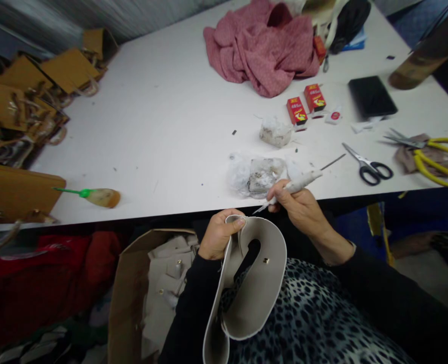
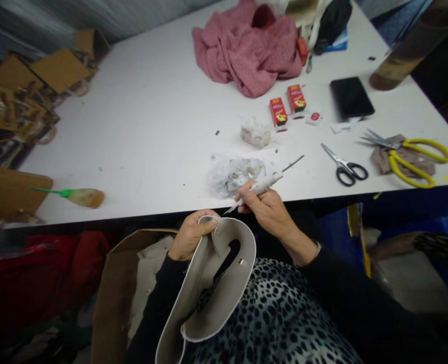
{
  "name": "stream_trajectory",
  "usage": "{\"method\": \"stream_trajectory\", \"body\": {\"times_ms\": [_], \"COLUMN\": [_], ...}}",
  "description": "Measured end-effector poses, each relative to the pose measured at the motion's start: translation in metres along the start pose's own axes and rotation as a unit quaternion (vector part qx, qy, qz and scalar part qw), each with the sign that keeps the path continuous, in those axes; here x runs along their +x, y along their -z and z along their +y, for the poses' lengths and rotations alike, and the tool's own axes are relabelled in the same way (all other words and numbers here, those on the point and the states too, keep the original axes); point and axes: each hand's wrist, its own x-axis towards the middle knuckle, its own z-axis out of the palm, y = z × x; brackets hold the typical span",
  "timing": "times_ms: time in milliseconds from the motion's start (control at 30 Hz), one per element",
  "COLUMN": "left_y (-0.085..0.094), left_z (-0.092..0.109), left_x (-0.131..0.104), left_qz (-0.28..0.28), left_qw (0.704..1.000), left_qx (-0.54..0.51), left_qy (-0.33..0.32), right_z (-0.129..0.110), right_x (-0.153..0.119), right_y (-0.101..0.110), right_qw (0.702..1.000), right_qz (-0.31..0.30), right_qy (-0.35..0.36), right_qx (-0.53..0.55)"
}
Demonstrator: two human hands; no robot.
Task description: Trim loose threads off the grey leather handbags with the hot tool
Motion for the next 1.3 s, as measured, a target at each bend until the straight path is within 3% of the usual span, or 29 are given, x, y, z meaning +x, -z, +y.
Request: {"method": "stream_trajectory", "body": {"times_ms": [100,367,800,1067,1200,1300], "left_y": [-0.001,-0.002,-0.005,-0.010,-0.008,-0.007], "left_z": [0.001,0.001,-0.004,-0.008,-0.009,-0.008], "left_x": [-0.001,-0.003,-0.002,-0.001,0.000,0.001], "left_qz": [-0.022,-0.038,-0.020,0.007,0.015,0.007], "left_qw": [1.000,0.998,0.999,0.999,0.999,0.999], "left_qx": [-0.007,-0.035,-0.034,-0.032,-0.043,-0.040], "left_qy": [0.016,0.036,0.016,-0.007,-0.002,0.000], "right_z": [0.005,0.004,0.004,0.020,0.019,0.014], "right_x": [-0.006,-0.003,-0.003,-0.008,-0.017,-0.023], "right_y": [-0.008,-0.009,-0.014,-0.016,-0.012,-0.006], "right_qw": [0.998,0.997,0.996,0.998,0.989,0.953], "right_qz": [-0.046,-0.076,-0.084,-0.068,-0.090,-0.143], "right_qy": [-0.031,-0.020,0.007,-0.007,0.096,0.205], "right_qx": [0.042,0.024,-0.006,0.010,-0.067,-0.174]}}
